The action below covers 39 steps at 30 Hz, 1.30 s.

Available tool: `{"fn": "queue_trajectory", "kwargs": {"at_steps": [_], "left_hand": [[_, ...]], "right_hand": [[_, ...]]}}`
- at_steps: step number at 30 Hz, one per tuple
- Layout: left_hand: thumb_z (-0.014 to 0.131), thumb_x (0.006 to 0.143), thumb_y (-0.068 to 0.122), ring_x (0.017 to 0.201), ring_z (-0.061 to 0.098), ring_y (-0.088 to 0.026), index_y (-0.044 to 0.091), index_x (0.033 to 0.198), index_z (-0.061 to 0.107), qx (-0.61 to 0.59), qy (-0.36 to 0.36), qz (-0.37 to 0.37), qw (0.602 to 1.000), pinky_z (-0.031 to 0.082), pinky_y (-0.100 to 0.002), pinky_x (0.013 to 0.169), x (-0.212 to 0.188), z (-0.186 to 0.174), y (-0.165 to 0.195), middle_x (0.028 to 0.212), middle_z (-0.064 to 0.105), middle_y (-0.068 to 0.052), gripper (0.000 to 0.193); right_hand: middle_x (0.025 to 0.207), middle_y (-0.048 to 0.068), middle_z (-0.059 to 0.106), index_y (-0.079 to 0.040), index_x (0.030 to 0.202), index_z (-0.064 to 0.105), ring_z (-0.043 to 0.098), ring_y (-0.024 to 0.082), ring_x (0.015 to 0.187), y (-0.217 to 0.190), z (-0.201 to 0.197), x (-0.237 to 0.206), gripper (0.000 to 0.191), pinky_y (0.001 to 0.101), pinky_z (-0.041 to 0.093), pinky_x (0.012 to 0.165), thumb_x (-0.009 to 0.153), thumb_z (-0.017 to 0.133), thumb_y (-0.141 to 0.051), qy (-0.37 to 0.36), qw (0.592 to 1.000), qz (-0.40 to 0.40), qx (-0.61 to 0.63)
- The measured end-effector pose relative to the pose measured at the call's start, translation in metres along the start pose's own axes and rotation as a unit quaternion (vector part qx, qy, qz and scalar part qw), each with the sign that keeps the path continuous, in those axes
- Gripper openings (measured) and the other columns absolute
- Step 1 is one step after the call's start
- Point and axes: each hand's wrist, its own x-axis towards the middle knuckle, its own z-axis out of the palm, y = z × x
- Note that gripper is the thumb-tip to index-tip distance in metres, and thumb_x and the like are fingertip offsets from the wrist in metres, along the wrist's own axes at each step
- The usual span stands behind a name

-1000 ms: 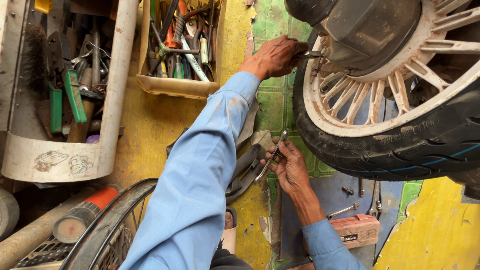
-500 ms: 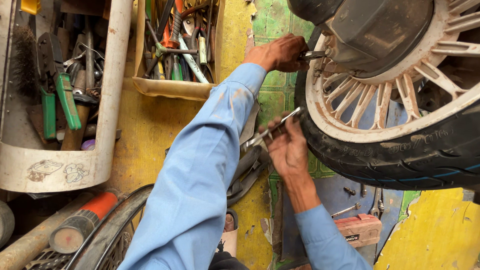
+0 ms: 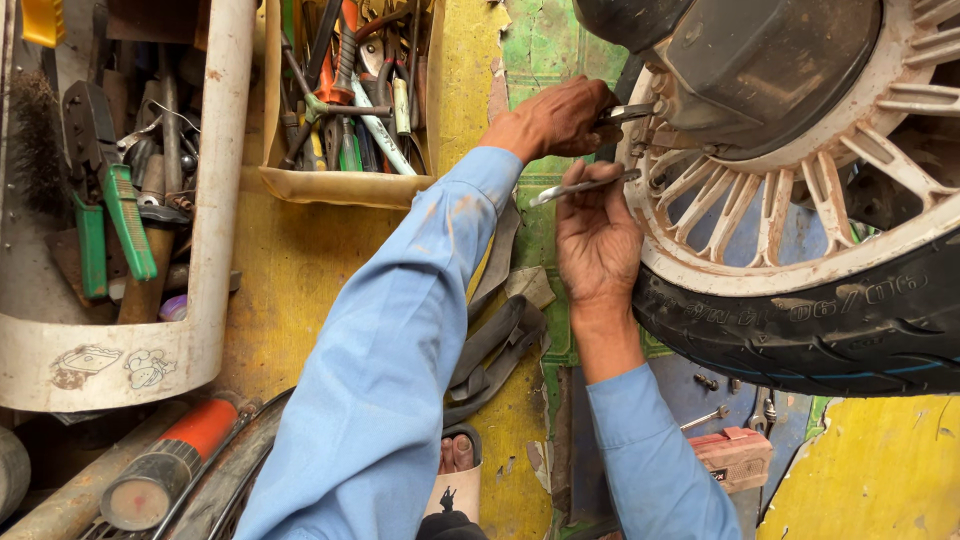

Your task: The person uses a T-bar wrench to loosen a bolt on the rear wheel of a motorcycle, then switches to a combination wrench to tighten the axle nut. The person works in a cluttered workshop with tools scattered on the floor.

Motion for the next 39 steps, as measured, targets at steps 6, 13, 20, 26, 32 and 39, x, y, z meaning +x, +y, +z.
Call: {"fn": "queue_trajectory", "kwargs": {"at_steps": [6,13,20,26,32,39], "left_hand": [[0.066,0.091,0.021,0.091,0.068,-0.038,0.001,0.102,0.073,-0.041,0.078,0.061,0.994,0.054,-0.045,0.077,0.002,0.013,-0.015,0.093,0.072,-0.022,0.024],[0.065,0.092,0.030,0.099,0.069,-0.040,-0.001,0.108,0.071,-0.052,0.028,0.068,0.996,0.055,-0.043,0.085,0.000,0.013,-0.018,0.102,0.073,-0.024,0.035],[0.076,0.094,0.034,0.080,0.067,-0.043,-0.008,0.103,0.069,-0.054,0.222,0.262,0.938,0.054,-0.048,0.073,-0.001,0.019,-0.022,0.087,0.070,-0.025,0.043],[0.074,0.095,0.025,0.069,0.064,-0.039,-0.001,0.092,0.071,-0.052,0.024,0.029,0.998,0.050,-0.044,0.064,0.006,0.013,-0.019,0.078,0.068,-0.022,0.026],[0.077,0.083,0.018,0.092,0.066,-0.038,0.001,0.096,0.073,-0.016,0.048,0.055,0.997,0.053,-0.045,0.073,0.002,0.012,-0.016,0.087,0.072,-0.021,0.022],[0.079,0.081,0.023,0.100,0.066,-0.034,0.002,0.107,0.066,0.046,0.000,0.018,0.999,0.054,-0.042,0.086,0.013,0.008,-0.023,0.099,0.069,-0.016,0.036]], "right_hand": [[0.111,0.018,0.068,0.007,0.118,0.062,0.065,0.028,0.114,0.010,0.013,0.012,0.026,0.0462,0.049,0.118,0.113,0.044,-0.012,-0.049,0.996,0.032,0.071],[0.109,0.020,0.068,0.006,0.113,0.063,0.064,0.037,0.115,0.013,0.031,0.021,0.033,0.0544,0.044,0.112,0.112,0.037,-0.013,-0.062,0.993,0.041,0.091],[0.091,0.015,0.062,0.003,0.101,0.061,0.062,0.026,0.091,0.003,0.011,0.037,0.030,0.0426,0.054,0.097,0.111,0.039,-0.015,-0.015,0.999,0.003,0.041],[0.080,0.008,0.051,0.000,0.101,0.059,0.052,0.020,0.076,0.015,-0.001,0.036,0.022,0.0370,0.052,0.085,0.109,0.045,-0.015,0.017,0.995,-0.049,-0.085],[0.091,0.007,0.059,-0.001,0.114,0.061,0.059,0.020,0.087,0.029,0.006,0.017,0.021,0.0387,0.053,0.092,0.105,0.054,-0.019,0.011,0.980,-0.097,-0.171],[0.103,0.008,0.070,-0.003,0.118,0.063,0.068,0.022,0.101,0.022,-0.017,0.021,0.020,0.0418,0.059,0.101,0.104,0.067,-0.016,0.013,0.929,-0.159,-0.333]]}}
